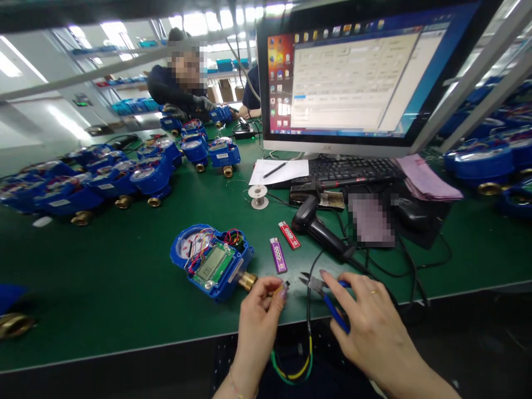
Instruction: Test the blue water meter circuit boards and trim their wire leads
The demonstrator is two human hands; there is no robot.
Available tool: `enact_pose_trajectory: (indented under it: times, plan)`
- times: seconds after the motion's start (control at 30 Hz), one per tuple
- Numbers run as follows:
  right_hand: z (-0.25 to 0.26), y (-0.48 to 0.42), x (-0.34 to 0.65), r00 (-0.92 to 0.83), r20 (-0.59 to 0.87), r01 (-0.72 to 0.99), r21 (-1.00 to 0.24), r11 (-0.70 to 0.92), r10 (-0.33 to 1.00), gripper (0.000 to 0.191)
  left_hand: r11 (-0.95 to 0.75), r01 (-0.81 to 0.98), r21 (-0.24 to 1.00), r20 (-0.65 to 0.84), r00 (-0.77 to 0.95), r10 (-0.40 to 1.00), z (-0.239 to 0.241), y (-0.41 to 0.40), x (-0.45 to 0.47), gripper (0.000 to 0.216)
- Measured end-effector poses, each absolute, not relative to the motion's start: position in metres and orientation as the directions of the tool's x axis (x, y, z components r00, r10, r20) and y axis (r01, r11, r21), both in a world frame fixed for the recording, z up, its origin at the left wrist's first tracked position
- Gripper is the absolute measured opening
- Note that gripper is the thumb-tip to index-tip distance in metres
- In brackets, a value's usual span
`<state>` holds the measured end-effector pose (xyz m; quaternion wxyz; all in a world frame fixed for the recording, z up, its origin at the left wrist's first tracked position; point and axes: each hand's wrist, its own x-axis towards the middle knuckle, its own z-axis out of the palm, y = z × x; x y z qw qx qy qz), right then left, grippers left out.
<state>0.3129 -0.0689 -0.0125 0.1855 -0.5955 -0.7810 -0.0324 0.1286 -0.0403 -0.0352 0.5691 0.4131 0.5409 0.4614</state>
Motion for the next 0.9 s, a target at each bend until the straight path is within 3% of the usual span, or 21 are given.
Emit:
enact_pose_trajectory:
  times: [0.23, 0.4, 0.57, 0.67, 0.73, 0.8, 0.9]
  plan:
    - [-0.024, -0.034, 0.31, -0.138, 0.045, 0.987, -0.082, 0.141, 0.989, 0.046, 0.02, 0.306, 0.952, -0.038, 0.051, 0.998, -0.016, -0.047, 0.117, 0.015]
    - [-0.012, -0.011, 0.296, -0.118, -0.063, 0.993, -0.035, 0.116, 0.991, 0.044, 0.003, 0.282, 0.96, 0.013, -0.054, 0.998, 0.001, -0.052, 0.116, 0.011]
    - [-0.011, 0.0, 0.292, -0.138, -0.048, 0.989, -0.064, 0.135, 0.989, 0.037, -0.004, 0.23, 0.973, 0.001, 0.013, 1.0, 0.009, -0.053, 0.106, 0.02]
    - [-0.021, 0.001, 0.294, -0.167, 0.035, 0.983, -0.07, 0.169, 0.985, 0.036, -0.044, 0.181, 0.983, 0.043, 0.008, 0.999, 0.019, -0.056, 0.099, 0.022]
    - [-0.028, -0.002, 0.296, -0.205, 0.183, 0.975, -0.046, 0.216, 0.962, 0.034, -0.083, 0.168, 0.982, 0.082, 0.011, 0.997, 0.024, -0.059, 0.095, 0.023]
    - [-0.031, -0.009, 0.298, -0.282, 0.379, 0.947, -0.035, 0.319, 0.881, 0.03, -0.1, 0.158, 0.982, 0.099, 0.013, 0.995, 0.027, -0.061, 0.092, 0.025]
    - [-0.026, -0.026, 0.295, -0.465, 0.577, 0.795, -0.062, 0.604, 0.671, 0.032, -0.085, 0.149, 0.985, 0.072, 0.089, 0.993, 0.026, -0.06, 0.089, 0.028]
